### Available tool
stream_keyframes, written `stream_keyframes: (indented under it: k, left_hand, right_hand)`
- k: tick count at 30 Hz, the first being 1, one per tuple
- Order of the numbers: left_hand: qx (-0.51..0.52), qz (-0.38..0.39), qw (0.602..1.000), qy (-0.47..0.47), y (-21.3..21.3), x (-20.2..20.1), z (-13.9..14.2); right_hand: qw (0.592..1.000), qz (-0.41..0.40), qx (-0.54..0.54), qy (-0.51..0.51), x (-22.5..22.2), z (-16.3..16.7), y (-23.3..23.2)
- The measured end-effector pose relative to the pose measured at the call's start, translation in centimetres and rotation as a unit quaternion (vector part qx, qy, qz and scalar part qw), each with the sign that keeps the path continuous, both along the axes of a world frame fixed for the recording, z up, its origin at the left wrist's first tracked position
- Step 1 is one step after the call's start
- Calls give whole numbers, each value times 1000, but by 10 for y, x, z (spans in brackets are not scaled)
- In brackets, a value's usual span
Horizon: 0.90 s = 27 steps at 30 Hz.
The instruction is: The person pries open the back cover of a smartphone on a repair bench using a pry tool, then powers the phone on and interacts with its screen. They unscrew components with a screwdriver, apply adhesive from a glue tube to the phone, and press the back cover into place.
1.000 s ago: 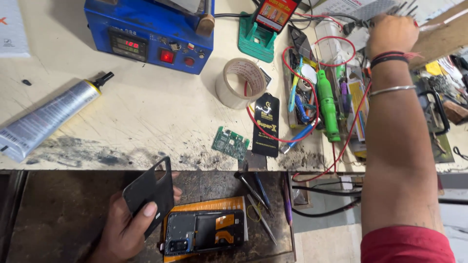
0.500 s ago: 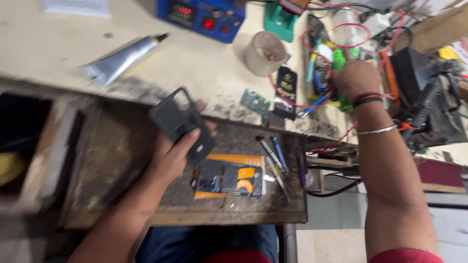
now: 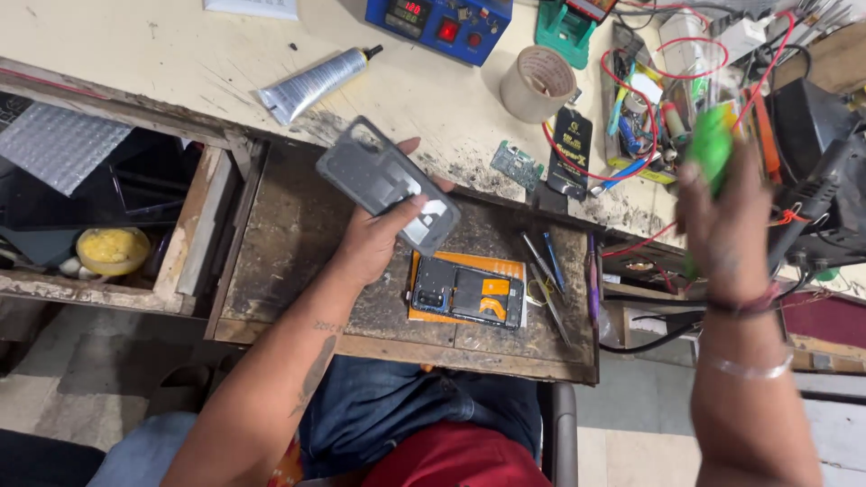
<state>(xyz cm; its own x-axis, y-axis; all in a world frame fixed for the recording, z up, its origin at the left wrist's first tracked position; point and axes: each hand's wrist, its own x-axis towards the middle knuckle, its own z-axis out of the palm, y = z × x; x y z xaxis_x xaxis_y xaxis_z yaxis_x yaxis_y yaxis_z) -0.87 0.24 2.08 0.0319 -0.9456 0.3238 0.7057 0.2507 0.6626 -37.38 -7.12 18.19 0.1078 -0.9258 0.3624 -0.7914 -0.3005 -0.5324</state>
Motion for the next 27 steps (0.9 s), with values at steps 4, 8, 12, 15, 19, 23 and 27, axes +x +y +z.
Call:
stream_keyframes:
  k: [4, 8, 12, 15, 19, 23, 27]
  left_hand:
    - [-17, -7, 1000, -14, 3, 1, -8]
    - [-1, -33, 999, -32, 5, -2, -12]
    - [11, -67, 997, -28, 2, -6, -13]
    - [12, -95, 995, -11, 2, -7, -14]
    - [11, -109, 994, -10, 4, -7, -13]
    - [15, -107, 994, -27, 5, -8, -12]
    - [6, -108, 994, -30, 5, -8, -13]
  right_hand:
    - [986, 80, 0, 146, 44, -30, 79]
    - [973, 161, -48, 157, 81, -67, 110]
    - [968, 127, -24, 213, 99, -84, 117]
    - [966, 100, -9, 238, 103, -90, 115]
    - [968, 87, -11, 237, 104, -94, 111]
    - [972, 80, -12, 219, 104, -96, 109]
    - [972, 80, -13, 219, 105, -97, 107]
